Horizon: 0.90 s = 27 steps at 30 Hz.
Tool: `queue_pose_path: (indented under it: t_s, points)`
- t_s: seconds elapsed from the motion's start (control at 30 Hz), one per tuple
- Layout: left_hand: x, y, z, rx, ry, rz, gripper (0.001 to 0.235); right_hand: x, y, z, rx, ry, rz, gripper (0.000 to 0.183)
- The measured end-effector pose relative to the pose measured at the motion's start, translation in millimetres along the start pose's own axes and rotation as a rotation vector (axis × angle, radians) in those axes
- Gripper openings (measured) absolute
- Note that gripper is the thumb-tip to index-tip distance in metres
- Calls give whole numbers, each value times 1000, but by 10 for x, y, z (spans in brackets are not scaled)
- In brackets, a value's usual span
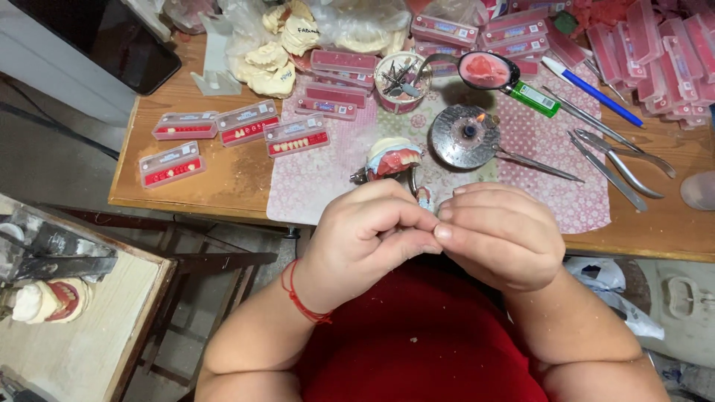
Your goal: Setting artificial teeth into a wax base on a dental model using a heated carving tool
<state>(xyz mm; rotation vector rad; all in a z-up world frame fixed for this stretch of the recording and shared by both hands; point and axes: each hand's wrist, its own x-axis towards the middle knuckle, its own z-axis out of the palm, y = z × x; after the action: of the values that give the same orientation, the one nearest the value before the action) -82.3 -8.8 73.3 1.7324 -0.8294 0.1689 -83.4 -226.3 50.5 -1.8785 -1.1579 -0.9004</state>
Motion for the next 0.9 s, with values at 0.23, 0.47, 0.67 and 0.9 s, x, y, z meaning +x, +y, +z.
queue_pose_path:
  t_s: [0.23,0.47,0.67,0.9]
  points:
    - [34,-146,-183,34,-7,-14,28,-297,292,-33,46,-23,134,23]
    - [79,-521,-503,-2,-52,-287,73,-542,283,117,73,363,640,11]
    - [148,-761,-338,-90,-168,-258,73,-517,268,146,412,484,797,12]
    - [274,-985,-203,29,-151,-215,51,-216,182,141,104,185,754,12]
